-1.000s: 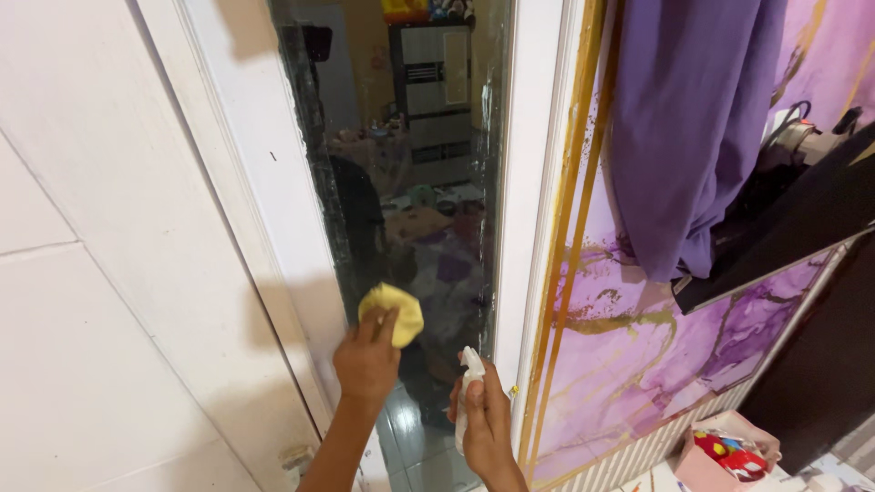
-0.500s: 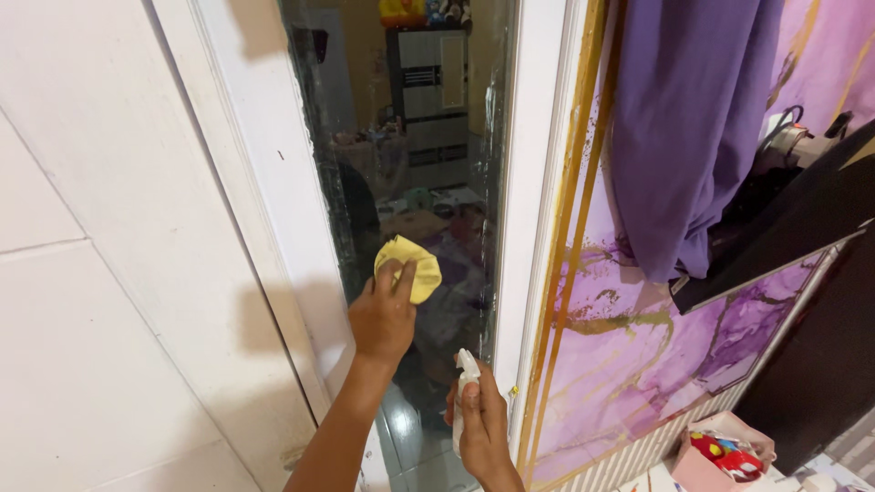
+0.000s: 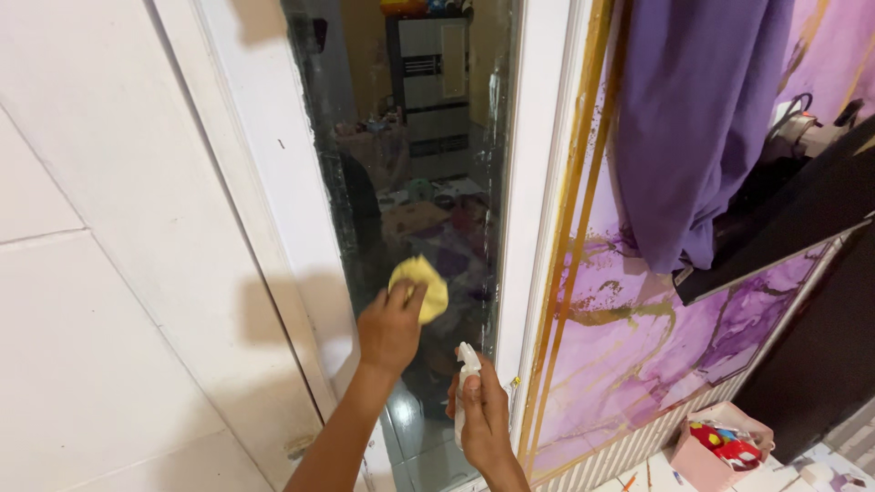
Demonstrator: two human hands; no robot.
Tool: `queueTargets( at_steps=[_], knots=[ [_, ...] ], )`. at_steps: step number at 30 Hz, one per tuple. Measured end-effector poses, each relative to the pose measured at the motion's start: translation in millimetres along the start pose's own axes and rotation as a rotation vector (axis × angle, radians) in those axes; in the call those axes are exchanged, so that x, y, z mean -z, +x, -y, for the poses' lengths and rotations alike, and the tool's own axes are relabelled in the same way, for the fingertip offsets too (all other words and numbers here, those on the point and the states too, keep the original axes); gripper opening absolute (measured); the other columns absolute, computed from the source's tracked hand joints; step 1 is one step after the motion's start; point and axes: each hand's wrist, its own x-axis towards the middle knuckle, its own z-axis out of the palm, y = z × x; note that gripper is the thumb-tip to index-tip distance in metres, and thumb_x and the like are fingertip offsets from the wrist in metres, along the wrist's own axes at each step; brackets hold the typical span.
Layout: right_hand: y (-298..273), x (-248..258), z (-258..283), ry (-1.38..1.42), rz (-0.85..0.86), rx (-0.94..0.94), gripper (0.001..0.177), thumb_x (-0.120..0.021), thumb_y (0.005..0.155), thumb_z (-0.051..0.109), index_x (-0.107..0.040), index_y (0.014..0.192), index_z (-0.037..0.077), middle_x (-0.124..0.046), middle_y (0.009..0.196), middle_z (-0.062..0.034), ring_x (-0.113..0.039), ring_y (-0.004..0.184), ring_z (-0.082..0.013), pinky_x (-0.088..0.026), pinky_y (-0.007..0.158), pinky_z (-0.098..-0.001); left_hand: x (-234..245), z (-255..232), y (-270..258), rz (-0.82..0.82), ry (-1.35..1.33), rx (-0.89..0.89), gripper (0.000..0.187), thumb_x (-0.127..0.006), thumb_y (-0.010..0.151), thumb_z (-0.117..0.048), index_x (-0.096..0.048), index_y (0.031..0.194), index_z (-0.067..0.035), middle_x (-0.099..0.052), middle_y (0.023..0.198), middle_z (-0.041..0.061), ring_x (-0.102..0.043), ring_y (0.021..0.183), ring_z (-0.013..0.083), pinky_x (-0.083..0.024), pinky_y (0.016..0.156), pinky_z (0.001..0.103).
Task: The person repeatedly sprays a cleaning solution onto a vertical mirrored surface and wipes it with a yellow cloth. The person moves the cloth in vertical and circular motions across the mirror, periodically reapplying spray to maintain coverage.
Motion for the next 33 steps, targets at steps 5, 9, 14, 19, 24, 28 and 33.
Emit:
queueTargets(
  at_steps=[5, 9, 14, 19, 24, 28, 33],
  knots=[
    [1.3, 0.7, 0.6, 0.001, -0.005, 0.001, 0.067, -0.042, 0.1, 0.055, -0.054, 0.14, 0.003, -0.059, 0.079, -0.0033, -0.055, 0.062, -0.0108, -0.047, 0.054, -0.0264, 13.4, -3.4, 45.5, -0.075, -0.017, -0.012, 0.045, -0.07, 0.075, -0.004, -0.072, 0.12, -0.01, -0.065, 0.117, 0.003, -0.066, 0.09, 0.0254, -0.057, 0.072, 0.038],
    [6.0, 0.9, 0.4, -0.014, -0.01, 0.007, 0.067, -0.042, 0.101, 0.056, -0.055, 0.139, 0.003, -0.059, 0.079, -0.0038, -0.056, 0.062, -0.0106, -0.047, 0.054, -0.0264, 2.0, 1.7, 16.5, -0.033, 0.01, -0.058, 0.039, -0.07, 0.078, -0.007, -0.072, 0.117, -0.01, -0.065, 0.116, 0.003, -0.066, 0.089, 0.0256, -0.057, 0.071, 0.039],
    [8.0, -2.5, 2.2, 0.001, -0.012, 0.008, 0.065, -0.043, 0.101, 0.054, -0.055, 0.139, 0.003, -0.06, 0.08, -0.0047, -0.055, 0.061, -0.0111, -0.047, 0.052, -0.0267, -15.5, 7.1, -48.8, 0.181, -0.015, -0.106, 0.041, -0.068, 0.076, -0.008, -0.071, 0.117, -0.006, -0.065, 0.115, 0.006, -0.066, 0.089, 0.0259, -0.057, 0.069, 0.039],
    [8.0, -2.0, 4.3, -0.065, -0.01, 0.008, 0.066, -0.041, 0.1, 0.054, -0.055, 0.138, 0.003, -0.059, 0.079, -0.0051, -0.056, 0.059, -0.0113, -0.046, 0.051, -0.0263, -9.8, 5.8, -31.1, 0.078, -0.023, -0.081, 0.036, -0.067, 0.079, -0.007, -0.072, 0.114, -0.009, -0.065, 0.114, 0.005, -0.067, 0.091, 0.0261, -0.057, 0.072, 0.038],
    [11.4, -1.5, 0.9, -0.016, -0.002, 0.033, 0.065, -0.04, 0.102, 0.054, -0.054, 0.137, 0.001, -0.058, 0.081, -0.0048, -0.056, 0.063, -0.0119, -0.048, 0.053, -0.0271, 11.7, 6.3, 36.6, -0.1, -0.015, -0.072, 0.034, -0.067, 0.083, -0.007, -0.072, 0.116, -0.009, -0.064, 0.114, 0.005, -0.065, 0.087, 0.0264, -0.056, 0.071, 0.038],
    [14.0, 0.1, -1.1, -0.02, -0.009, 0.016, 0.065, -0.039, 0.102, 0.054, -0.055, 0.137, 0.001, -0.059, 0.08, -0.0049, -0.056, 0.062, -0.0115, -0.048, 0.053, -0.0269, 9.4, 2.9, 33.7, -0.089, -0.008, -0.073, 0.039, -0.066, 0.08, -0.007, -0.072, 0.119, -0.007, -0.064, 0.115, 0.005, -0.065, 0.087, 0.0261, -0.056, 0.072, 0.037],
    [16.8, 2.8, -0.2, 0.028, -0.019, 0.007, 0.065, -0.042, 0.101, 0.054, -0.054, 0.138, 0.002, -0.059, 0.081, -0.0056, -0.056, 0.06, -0.0119, -0.047, 0.052, -0.0268, -16.6, 2.2, -27.9, 0.073, 0.012, -0.107, 0.039, -0.068, 0.076, -0.008, -0.072, 0.115, -0.007, -0.065, 0.116, 0.007, -0.066, 0.091, 0.0265, -0.056, 0.069, 0.038]
  ],
)
